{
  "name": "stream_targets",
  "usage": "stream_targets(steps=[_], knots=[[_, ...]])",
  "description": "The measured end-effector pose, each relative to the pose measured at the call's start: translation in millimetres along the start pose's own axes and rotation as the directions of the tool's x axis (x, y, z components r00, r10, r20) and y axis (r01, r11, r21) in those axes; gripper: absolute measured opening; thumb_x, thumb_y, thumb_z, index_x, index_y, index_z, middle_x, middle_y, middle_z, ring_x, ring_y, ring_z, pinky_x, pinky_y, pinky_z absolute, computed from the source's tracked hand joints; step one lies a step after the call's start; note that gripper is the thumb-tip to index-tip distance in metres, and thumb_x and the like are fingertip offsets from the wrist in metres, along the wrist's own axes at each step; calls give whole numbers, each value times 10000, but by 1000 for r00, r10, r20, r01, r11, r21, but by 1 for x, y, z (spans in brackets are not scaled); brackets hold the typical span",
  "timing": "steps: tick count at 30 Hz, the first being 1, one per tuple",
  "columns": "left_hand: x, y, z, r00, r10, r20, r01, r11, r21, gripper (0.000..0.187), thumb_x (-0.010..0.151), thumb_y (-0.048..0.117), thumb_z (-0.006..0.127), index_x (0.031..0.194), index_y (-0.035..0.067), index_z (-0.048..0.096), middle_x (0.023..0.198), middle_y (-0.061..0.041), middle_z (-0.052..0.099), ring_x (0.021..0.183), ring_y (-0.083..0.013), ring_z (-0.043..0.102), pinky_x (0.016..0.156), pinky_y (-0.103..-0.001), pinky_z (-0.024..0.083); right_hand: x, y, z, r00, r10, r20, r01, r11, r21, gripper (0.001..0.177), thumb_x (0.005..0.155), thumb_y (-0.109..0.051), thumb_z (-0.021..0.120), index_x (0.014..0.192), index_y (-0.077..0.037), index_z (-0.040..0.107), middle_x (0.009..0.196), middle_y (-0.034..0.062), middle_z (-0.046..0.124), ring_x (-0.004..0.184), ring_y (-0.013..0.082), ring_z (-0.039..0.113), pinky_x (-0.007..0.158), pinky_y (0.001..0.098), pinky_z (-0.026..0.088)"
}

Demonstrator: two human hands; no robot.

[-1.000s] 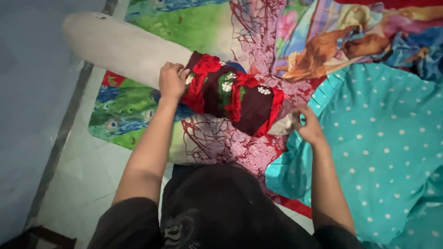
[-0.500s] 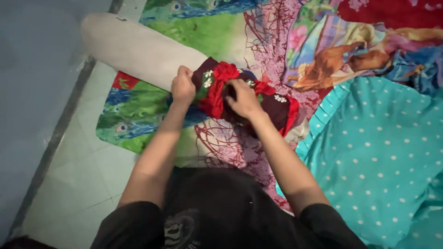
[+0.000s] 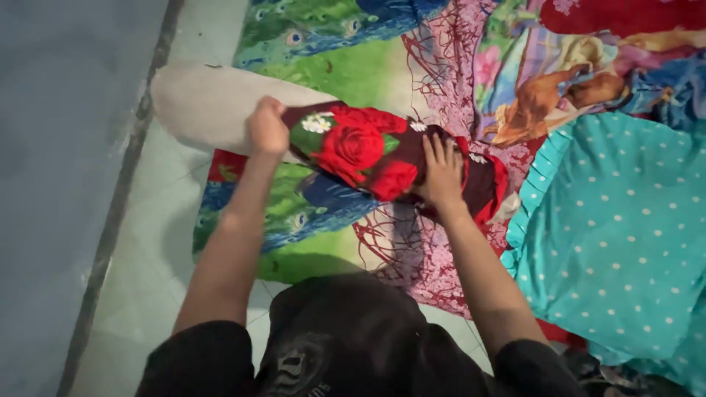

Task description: Putting a pillowcase on a bolster pillow

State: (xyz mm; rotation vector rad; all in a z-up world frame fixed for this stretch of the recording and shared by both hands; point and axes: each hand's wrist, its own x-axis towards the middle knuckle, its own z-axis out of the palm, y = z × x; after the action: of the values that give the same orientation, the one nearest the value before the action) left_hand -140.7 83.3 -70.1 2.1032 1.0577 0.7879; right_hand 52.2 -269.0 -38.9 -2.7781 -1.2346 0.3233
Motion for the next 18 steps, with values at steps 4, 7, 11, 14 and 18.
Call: stream_targets(steps=[4,7,11,14,18], knots=[[31,-13,-33,999,6,47,-11,996,90,52,971,114,635,982,79,671,914,-208,713,873,-441,683,745,-528,522,4,6,5,998,17,-59,-16,999,29,1387,510,-537,960,1632,-179,228,1682,127,271,1539,448,211,1219,626,207],[29,-13,-41,982,-64,180,44,993,114,87,984,166,644,995,93,691,938,-189,730,895,-408,697,767,-500,530,12,-3,4,997,68,-34,-67,997,35,1406,478,-534,968,1624,-183,233,1676,128,266,1538,460,199,1222,622,192],[-4,-32,-32,907,-45,418,145,967,-212,289,894,293,778,1083,94,689,987,-101,768,859,-224,732,786,-374,568,27,-24,-3,953,225,205,-221,974,-42,1453,457,-464,993,1620,-173,172,1687,148,162,1536,470,109,1213,623,126],[-48,-45,-12,897,75,435,238,749,-619,487,805,215,823,1176,42,559,1037,-112,695,919,-150,691,802,-339,567,65,-26,19,923,208,323,-211,977,-28,1328,571,-305,890,1653,-180,130,1706,172,75,1533,469,39,1177,659,65],[-86,-30,-28,902,-7,432,158,936,-314,337,818,216,832,1011,-16,680,892,-153,726,794,-235,703,754,-368,560,84,-101,-17,955,15,296,-58,989,137,1084,694,-222,752,1652,-219,244,1710,168,131,1549,445,75,1180,670,72]])
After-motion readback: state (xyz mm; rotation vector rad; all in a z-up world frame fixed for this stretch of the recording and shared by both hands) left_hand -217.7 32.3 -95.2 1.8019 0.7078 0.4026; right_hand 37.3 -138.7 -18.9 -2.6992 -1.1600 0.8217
